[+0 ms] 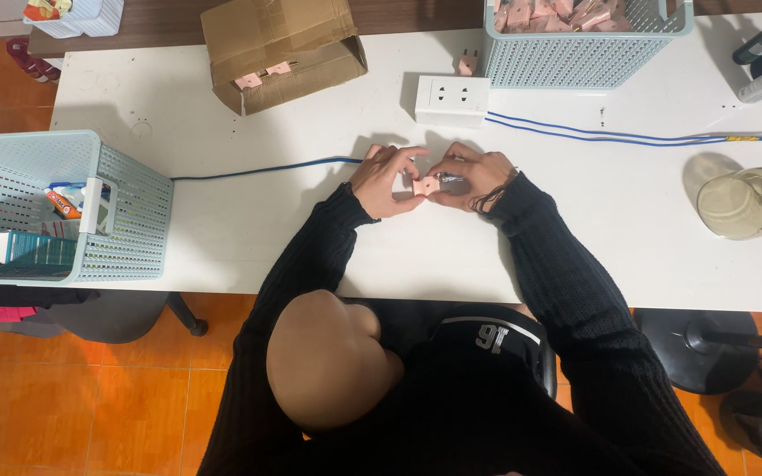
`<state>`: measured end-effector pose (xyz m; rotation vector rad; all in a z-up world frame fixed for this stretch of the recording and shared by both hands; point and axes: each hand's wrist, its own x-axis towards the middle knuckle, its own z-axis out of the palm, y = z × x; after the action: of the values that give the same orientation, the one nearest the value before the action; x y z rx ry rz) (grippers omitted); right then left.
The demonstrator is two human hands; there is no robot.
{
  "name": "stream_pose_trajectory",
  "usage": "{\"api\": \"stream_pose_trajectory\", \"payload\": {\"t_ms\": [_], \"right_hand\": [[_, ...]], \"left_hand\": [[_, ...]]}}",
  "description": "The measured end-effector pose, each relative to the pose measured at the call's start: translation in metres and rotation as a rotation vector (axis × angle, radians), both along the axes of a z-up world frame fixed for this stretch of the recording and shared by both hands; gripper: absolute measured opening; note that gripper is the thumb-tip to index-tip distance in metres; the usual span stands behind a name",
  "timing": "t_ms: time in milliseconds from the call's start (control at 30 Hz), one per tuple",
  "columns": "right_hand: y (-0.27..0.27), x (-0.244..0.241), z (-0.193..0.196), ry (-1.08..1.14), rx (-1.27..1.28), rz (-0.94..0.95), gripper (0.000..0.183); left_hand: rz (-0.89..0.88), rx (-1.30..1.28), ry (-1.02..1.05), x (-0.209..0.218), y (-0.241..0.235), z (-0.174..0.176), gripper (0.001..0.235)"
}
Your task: Disassembling an electrical plug, connecting wires to the internal terminals, and reassembling the unit.
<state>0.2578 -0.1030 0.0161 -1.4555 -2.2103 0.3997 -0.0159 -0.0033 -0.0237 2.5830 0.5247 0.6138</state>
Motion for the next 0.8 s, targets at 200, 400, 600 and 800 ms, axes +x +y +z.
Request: {"api": "stream_pose_trajectory", "payload": {"t_ms": [200,400,600,800], "right_hand": [[0.002,0.025,0.015,0.054,0.061,-0.122,0.037],[0.006,0.039,0.018,-0.173,-0.103,-0.236,0.041],[0.008,0.036,0.018,-0.255,-0.13,-0.27,0.046],[0.0,0.03,0.023,-0.057,0.079,-0.23,0.032]], "left_hand": [[0.033,0.096,-0.075,0.004,0.004,-0.008,0.063],[-0.005,0.17,-0.101,0.011,-0.005,0.0,0.036],[-0.004,0.209,-0.129,0.012,-0.005,-0.004,0.035],[0.002,0.224,-0.147,0.012,-0.004,-0.006,0.034]]}}
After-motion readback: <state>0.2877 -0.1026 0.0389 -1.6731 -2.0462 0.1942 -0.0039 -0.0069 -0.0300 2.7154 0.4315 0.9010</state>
